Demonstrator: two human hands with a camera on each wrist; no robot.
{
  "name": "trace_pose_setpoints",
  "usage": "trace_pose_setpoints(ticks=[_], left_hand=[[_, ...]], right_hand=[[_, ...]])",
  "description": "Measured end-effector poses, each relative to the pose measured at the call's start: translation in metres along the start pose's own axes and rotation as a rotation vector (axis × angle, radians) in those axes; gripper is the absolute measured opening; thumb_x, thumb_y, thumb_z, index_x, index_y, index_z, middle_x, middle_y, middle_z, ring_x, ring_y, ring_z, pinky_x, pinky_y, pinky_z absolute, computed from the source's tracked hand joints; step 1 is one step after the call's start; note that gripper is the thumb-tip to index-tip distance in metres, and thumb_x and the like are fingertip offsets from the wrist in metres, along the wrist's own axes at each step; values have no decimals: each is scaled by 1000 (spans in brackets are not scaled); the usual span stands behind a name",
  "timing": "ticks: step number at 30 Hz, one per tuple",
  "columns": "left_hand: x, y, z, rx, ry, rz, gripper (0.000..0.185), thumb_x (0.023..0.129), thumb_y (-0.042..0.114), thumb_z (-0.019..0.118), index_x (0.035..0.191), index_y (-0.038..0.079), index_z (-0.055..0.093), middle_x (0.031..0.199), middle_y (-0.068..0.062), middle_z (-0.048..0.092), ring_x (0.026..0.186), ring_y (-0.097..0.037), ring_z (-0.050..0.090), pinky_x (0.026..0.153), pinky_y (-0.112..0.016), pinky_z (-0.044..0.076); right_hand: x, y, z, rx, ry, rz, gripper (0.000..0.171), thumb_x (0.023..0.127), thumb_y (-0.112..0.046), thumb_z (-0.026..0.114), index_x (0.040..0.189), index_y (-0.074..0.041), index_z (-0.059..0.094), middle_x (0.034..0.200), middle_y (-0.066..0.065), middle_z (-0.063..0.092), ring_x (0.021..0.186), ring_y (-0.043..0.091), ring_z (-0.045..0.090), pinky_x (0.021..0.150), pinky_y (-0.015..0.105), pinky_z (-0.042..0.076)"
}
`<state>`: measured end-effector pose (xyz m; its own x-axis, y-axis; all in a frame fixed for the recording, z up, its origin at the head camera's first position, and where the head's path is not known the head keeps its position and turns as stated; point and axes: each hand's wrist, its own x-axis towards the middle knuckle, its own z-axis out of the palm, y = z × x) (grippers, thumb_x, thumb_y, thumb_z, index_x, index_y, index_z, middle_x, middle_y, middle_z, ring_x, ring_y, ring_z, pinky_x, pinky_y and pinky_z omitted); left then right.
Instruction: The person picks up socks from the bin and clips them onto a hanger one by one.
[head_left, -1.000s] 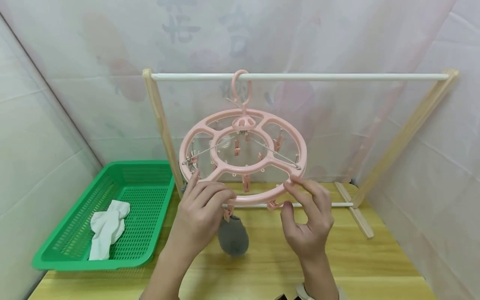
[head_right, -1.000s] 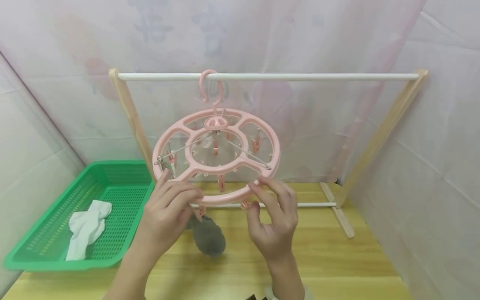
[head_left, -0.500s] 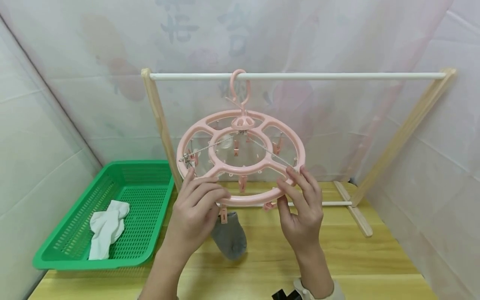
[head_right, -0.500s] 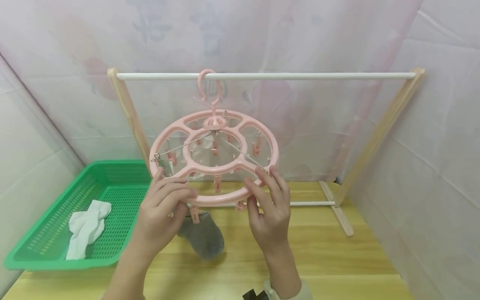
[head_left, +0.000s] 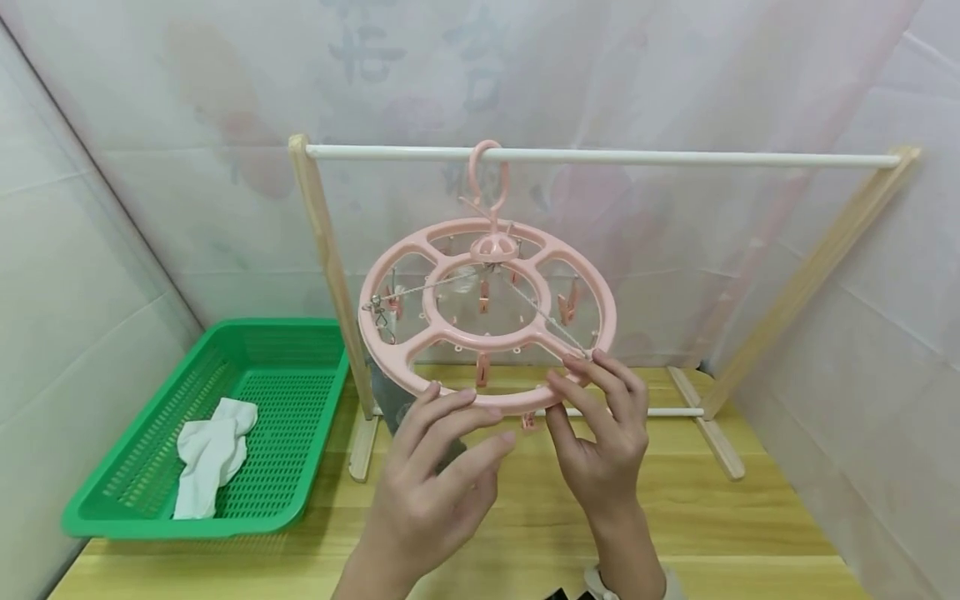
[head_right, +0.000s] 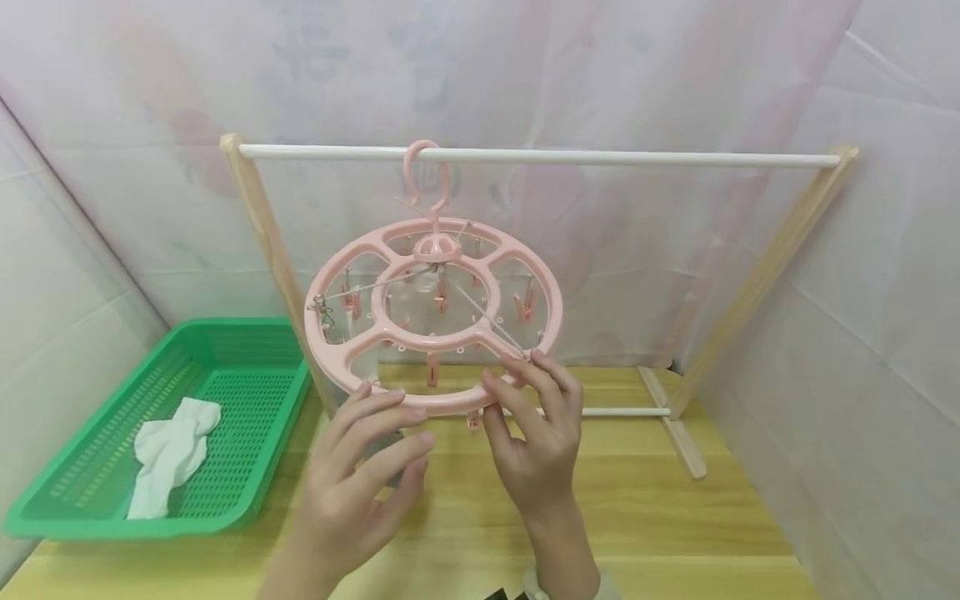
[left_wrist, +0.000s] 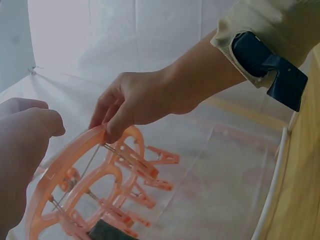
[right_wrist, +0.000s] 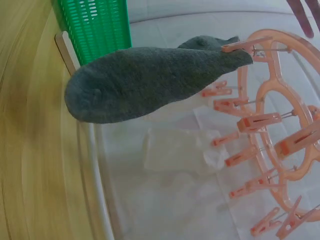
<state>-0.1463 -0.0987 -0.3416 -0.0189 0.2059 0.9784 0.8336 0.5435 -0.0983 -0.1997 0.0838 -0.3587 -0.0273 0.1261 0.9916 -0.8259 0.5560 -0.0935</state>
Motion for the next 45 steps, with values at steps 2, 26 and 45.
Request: trace_pose_setpoints(ticks=[2,26,45], left_hand=[[0,1,3,8,-1,-21,20,93,8,58,106,11,74,110,-10,70,107,-35,64,108,-53,43],[-5,-17,6,108,-17,-180,20,99,10,59,106,17,77,104,1,75,111,-33,64,109,-63,36],[-7,-18,1,49,6,-219,22,102,8,54,102,13,75,99,-1,75,106,-32,65,112,-61,33]], right_hand=[[0,-2,0,1,8,-6,18,91,-16,70,85,0,77,94,22,71,103,48,57,99,39,47],[7,-22,8,19,51,-96,19,88,-16,76,78,-1,76,88,19,71,90,38,57,92,33,45],[-22,4,-12,525,-644,421,53,95,-39,68,130,0,62,117,8,70,95,16,67,84,30,57]])
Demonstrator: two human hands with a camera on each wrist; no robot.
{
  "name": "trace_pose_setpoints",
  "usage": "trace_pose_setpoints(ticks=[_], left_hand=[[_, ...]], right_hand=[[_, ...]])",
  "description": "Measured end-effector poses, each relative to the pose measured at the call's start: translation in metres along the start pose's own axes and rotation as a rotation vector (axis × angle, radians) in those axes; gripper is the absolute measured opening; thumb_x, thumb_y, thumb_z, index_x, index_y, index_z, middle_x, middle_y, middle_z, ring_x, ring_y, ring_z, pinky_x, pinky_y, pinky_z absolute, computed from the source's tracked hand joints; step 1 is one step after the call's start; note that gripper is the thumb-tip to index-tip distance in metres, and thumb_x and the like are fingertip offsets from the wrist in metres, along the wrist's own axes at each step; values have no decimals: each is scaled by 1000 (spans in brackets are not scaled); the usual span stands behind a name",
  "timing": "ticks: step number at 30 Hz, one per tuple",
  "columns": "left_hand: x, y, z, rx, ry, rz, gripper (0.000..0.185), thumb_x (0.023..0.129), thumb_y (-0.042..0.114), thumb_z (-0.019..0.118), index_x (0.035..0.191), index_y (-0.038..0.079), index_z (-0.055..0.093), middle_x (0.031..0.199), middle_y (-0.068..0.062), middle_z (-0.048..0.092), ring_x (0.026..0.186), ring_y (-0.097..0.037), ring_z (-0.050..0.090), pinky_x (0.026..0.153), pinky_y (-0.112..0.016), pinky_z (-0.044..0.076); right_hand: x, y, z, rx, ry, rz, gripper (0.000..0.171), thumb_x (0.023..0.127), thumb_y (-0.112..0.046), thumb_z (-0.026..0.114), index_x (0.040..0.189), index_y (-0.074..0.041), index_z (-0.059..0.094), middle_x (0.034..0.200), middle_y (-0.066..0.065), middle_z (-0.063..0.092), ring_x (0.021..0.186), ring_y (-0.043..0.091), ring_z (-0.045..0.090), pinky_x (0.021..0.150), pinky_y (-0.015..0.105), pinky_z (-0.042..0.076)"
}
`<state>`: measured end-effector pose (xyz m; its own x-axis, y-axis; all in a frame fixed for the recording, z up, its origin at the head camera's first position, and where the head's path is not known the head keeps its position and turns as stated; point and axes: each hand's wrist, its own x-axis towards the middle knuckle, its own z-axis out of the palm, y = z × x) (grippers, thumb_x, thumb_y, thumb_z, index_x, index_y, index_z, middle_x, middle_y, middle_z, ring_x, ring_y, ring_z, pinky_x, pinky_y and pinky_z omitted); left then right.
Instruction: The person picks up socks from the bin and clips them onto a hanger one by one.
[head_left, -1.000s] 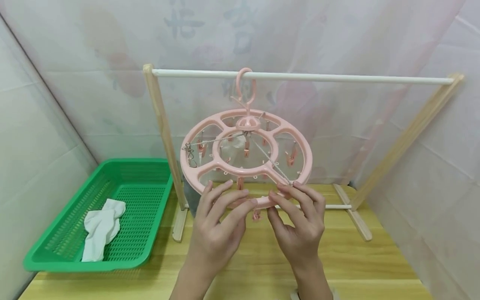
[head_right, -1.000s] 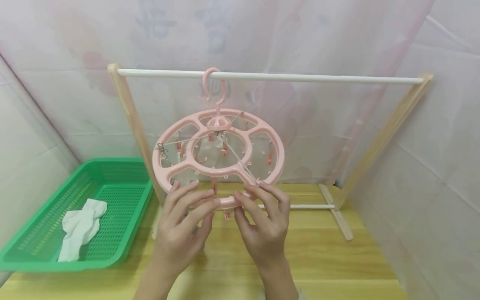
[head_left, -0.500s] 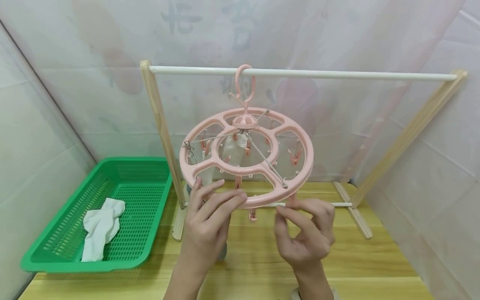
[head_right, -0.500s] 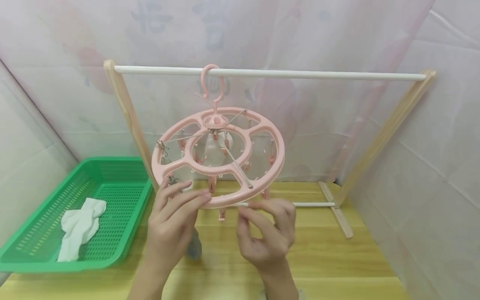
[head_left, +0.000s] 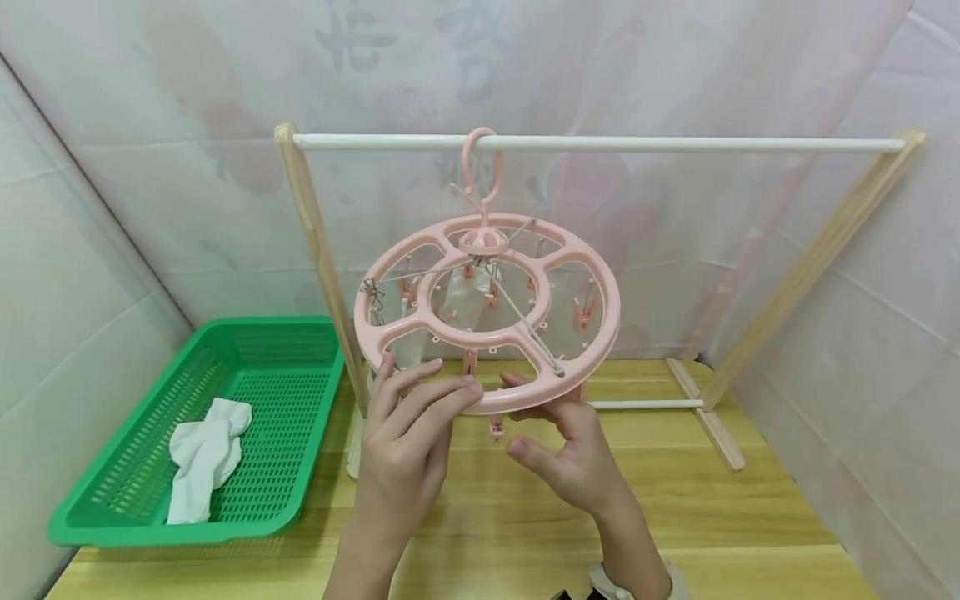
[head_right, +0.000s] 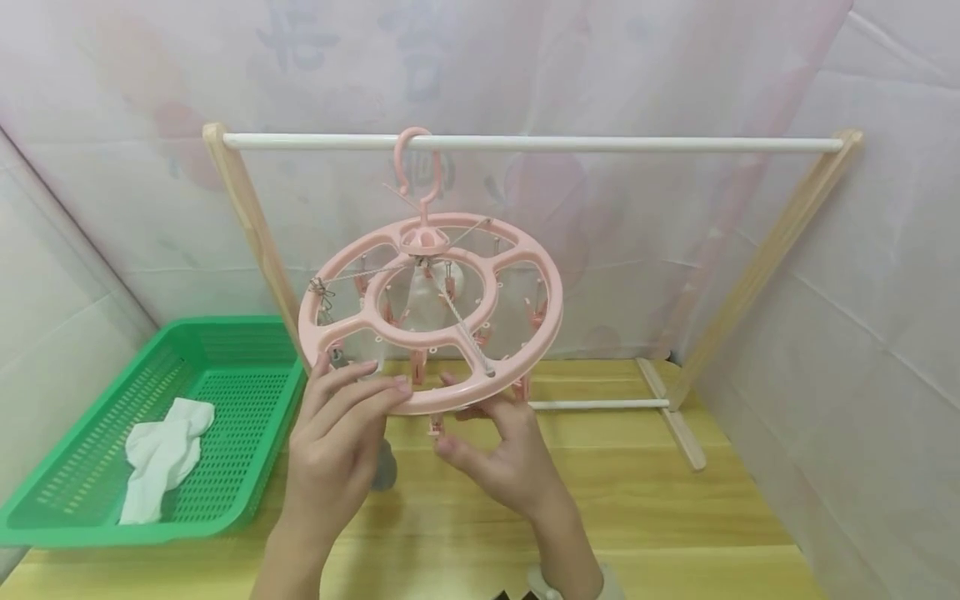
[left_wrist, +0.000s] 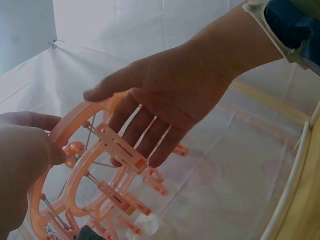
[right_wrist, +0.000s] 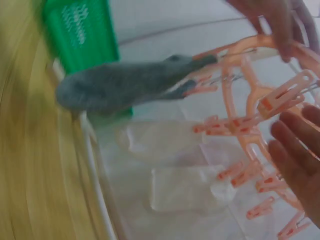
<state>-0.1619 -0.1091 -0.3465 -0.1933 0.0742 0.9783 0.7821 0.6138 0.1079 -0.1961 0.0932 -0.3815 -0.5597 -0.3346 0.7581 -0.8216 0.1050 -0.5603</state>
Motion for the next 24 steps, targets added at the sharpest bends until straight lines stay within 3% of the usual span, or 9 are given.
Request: trace_pose_setpoints(ticks=[3,5,11,18,24], left_hand=[[0,-1,-1,-4,-4,-6,22,102,9,54,102,13,75,100,-2,75,106,-32,65,113,-60,32],[0,-2,-1,-8,-4,-12,22,102,9,54,102,12,75,100,-2,75,106,-32,65,113,-60,32],[-1,-2,-1,-13,2,-12,22,102,8,54,102,12,75,99,-2,75,105,-31,65,113,-60,32],[0,-4,0,-15,-3,-17,22,102,8,54,101,13,76,100,-1,75,105,-30,65,113,-61,32],[-1,-4,0,-21,-12,-14,23,102,9,54,103,13,76,100,-2,75,105,-31,65,112,-62,32]], right_hand=[[-1,-1,-1,144,-88,134,60,91,-33,74,141,-5,54,125,6,66,104,19,68,91,36,56],[-1,-3,-1,162,-112,173,60,87,-22,79,141,-7,55,127,6,66,105,19,67,92,38,56],[1,-7,3,130,-107,190,58,79,2,80,133,-6,61,107,8,71,92,18,69,86,37,58],[2,-10,8,103,-72,204,38,80,2,80,115,-7,69,99,11,72,91,18,71,83,34,59],[0,-14,9,99,-82,202,31,81,1,80,110,-6,72,98,8,73,90,17,71,80,34,59]])
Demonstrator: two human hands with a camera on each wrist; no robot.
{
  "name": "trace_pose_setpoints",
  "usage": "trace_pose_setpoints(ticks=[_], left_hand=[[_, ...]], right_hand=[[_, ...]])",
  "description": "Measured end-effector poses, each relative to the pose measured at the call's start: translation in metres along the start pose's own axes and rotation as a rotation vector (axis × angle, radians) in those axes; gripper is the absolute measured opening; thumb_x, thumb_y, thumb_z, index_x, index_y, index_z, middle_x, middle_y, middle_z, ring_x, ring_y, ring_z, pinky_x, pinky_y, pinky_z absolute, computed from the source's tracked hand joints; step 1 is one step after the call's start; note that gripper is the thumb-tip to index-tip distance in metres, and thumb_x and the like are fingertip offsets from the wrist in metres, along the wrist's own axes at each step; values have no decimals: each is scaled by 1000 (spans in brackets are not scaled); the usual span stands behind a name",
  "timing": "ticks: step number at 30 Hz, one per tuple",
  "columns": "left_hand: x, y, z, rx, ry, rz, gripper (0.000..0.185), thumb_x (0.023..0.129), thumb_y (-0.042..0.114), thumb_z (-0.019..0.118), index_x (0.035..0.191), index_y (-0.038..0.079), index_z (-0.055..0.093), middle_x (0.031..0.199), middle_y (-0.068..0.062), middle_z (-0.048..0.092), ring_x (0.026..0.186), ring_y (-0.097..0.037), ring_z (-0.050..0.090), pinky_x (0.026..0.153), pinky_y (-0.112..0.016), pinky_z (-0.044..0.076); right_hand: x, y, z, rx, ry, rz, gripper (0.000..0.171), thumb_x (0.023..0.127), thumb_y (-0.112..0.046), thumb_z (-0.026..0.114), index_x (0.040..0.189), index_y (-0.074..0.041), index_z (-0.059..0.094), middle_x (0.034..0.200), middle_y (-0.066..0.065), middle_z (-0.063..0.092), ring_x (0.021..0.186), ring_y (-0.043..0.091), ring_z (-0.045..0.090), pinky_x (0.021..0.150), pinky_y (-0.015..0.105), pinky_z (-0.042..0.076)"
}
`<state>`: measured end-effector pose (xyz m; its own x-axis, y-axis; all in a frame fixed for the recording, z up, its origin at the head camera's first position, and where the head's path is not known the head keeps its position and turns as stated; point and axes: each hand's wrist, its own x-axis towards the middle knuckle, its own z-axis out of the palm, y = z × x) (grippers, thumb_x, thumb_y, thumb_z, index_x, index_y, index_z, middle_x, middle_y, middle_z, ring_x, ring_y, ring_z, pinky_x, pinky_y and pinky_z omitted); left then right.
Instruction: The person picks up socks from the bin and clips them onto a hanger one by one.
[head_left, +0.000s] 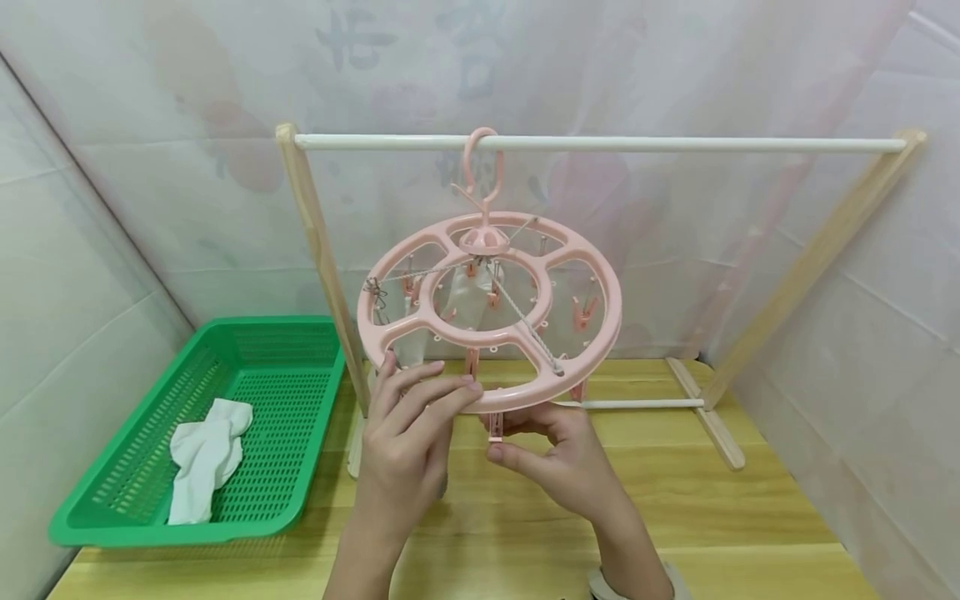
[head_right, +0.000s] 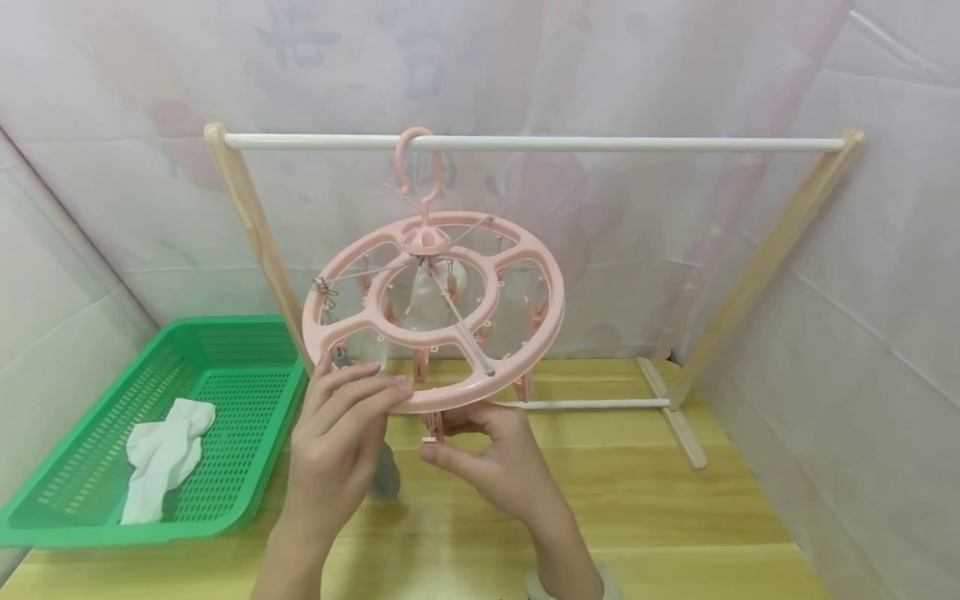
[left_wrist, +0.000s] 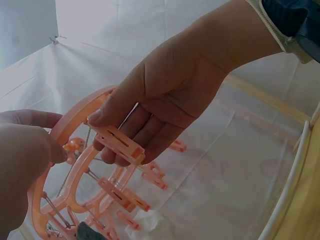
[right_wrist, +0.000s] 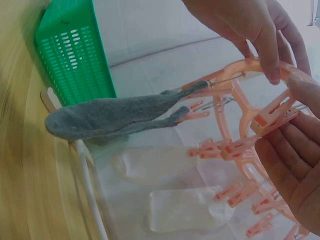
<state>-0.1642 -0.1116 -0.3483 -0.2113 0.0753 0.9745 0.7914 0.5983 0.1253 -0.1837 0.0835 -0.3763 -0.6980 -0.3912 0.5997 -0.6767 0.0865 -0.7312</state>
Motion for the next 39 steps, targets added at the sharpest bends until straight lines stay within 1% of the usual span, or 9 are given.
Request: trace_pose_setpoints(ticks=[10,14,20,23,26,29,33,36,39], left_hand=[[0,1,-2,4,26,23,23,102,6,54,103,13,76,98,-3,75,103,-31,66,112,-61,33],[0,2,-2,3,27,26,23,102,6,54,105,13,76,98,-3,74,103,-31,66,113,-61,33],[0,2,-2,-4,36,28,23,102,6,54,108,12,75,109,-8,74,114,-34,63,112,-63,33],[0,4,-3,-16,36,26,22,102,7,54,110,12,74,116,-11,72,121,-36,60,113,-61,33],[0,4,-5,-23,42,30,20,101,8,55,111,10,73,118,-13,70,122,-37,59,112,-61,34],[-2,-2,-11,-20,51,32,19,101,9,56,109,7,72,118,-15,70,123,-37,59,112,-60,35],[-7,-14,-22,4,64,16,19,100,9,56,107,4,73,117,-17,70,120,-39,60,113,-58,34],[-14,-25,-34,39,57,-3,20,100,10,56,107,3,73,115,-18,70,118,-41,61,114,-57,34],[-21,-39,-49,88,20,-32,22,99,12,56,107,2,74,114,-17,71,117,-40,61,114,-56,34]], right_hand=[[0,-5,2,63,-21,-8,27,85,7,73,110,-2,71,98,10,74,88,17,72,77,35,60],[1,-5,2,85,-10,-52,27,85,10,71,110,0,70,96,13,74,86,16,72,79,33,60],[3,-3,2,111,-17,-109,27,86,10,69,112,1,68,97,15,73,86,17,71,77,33,60],[3,-4,2,121,-19,-106,26,87,9,68,112,1,67,97,18,72,86,19,71,76,34,60],[2,-4,2,120,-10,-107,23,88,10,67,109,1,67,95,20,71,83,19,71,76,34,60],[3,-5,2,108,17,-94,20,88,11,67,105,1,68,93,15,72,81,17,71,75,34,60],[4,-6,1,94,47,-44,17,88,11,66,101,-1,68,92,10,72,81,17,71,73,34,60],[3,-6,1,90,54,-28,17,89,12,65,100,-1,68,90,9,71,79,18,71,74,33,60],[3,-6,1,81,60,-36,17,89,12,64,99,-1,68,90,8,71,77,17,71,74,32,59]])
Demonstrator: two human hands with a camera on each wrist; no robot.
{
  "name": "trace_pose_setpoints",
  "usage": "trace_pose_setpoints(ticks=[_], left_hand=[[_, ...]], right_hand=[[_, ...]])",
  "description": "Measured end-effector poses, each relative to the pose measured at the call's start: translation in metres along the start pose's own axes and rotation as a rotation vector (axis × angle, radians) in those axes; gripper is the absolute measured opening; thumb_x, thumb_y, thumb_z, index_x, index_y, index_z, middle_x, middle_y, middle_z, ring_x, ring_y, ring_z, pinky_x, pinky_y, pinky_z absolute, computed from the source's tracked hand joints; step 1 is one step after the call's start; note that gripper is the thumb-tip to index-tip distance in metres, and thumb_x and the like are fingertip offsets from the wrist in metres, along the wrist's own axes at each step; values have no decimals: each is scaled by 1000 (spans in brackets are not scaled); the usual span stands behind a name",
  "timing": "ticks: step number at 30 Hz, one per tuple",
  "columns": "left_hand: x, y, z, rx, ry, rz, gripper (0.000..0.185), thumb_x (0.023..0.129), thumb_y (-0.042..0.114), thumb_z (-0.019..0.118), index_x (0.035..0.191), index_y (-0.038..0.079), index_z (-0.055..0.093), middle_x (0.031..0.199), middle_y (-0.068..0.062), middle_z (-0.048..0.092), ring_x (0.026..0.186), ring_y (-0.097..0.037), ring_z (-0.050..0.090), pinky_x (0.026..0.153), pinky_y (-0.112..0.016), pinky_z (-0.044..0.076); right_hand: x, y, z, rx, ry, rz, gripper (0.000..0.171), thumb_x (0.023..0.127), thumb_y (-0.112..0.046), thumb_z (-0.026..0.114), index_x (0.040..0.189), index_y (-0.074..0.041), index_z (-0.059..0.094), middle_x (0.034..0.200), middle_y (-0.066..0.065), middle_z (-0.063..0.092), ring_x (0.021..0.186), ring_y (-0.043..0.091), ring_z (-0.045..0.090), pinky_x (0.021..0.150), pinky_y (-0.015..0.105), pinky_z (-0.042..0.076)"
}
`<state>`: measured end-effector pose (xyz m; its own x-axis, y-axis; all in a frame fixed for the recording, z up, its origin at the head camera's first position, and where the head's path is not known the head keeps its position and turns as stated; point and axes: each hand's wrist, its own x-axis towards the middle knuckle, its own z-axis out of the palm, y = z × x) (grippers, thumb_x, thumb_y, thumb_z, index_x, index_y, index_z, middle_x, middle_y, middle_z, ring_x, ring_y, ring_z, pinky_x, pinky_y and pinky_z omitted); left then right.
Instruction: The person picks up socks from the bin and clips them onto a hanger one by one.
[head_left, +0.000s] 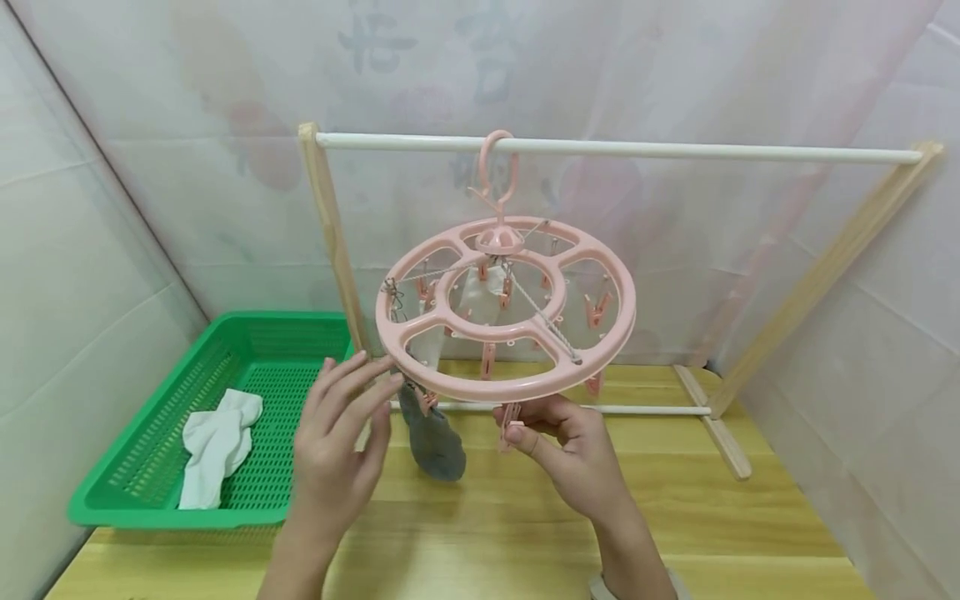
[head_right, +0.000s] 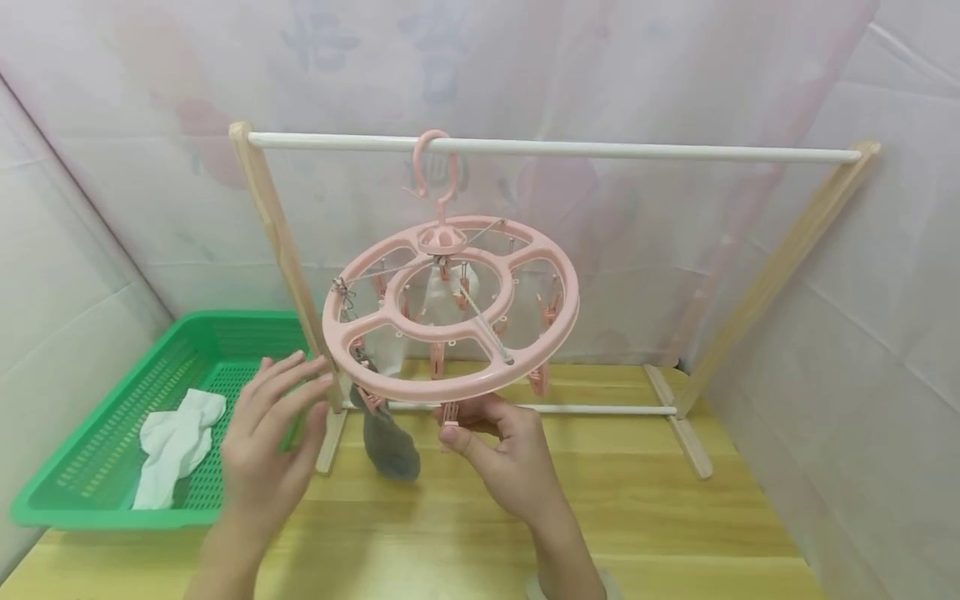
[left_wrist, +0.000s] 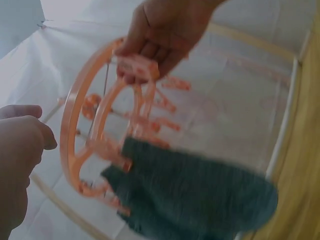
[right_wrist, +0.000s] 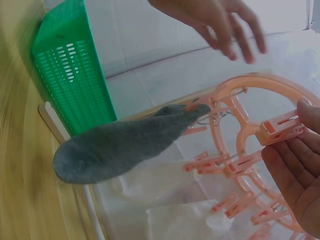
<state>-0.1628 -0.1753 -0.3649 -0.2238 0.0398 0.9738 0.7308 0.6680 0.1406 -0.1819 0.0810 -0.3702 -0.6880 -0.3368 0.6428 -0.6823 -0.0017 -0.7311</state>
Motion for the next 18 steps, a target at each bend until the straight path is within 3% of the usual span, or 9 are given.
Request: trace_pose_setpoints(ticks=[7,13,15,18], left_hand=[[-19,-46,-41,134,-192,-107,24,96,10,59,116,8,73,121,-13,69,119,-40,58,113,-51,37],[-35,-89,-80,326,-443,-219,43,78,-1,78,118,14,71,129,-13,63,121,-42,52,89,-58,50],[-41,-103,-91,375,-523,-269,44,77,1,81,118,14,71,132,-16,60,121,-46,50,83,-63,49],[-49,-123,-106,419,-696,-392,40,81,10,80,120,14,69,138,-25,51,122,-55,43,79,-71,44]], right_hand=[[-1,-1,-1,18,13,-30,17,88,14,64,100,1,68,89,15,69,74,16,70,74,31,59],[-1,-3,1,7,17,-23,17,89,13,64,100,1,68,87,16,69,75,16,70,77,30,58],[-1,-3,2,2,19,-19,17,89,13,64,100,0,68,87,16,69,76,16,70,77,31,58],[-1,-3,2,-7,24,-9,17,89,13,64,100,0,68,88,14,70,76,16,70,77,30,58]])
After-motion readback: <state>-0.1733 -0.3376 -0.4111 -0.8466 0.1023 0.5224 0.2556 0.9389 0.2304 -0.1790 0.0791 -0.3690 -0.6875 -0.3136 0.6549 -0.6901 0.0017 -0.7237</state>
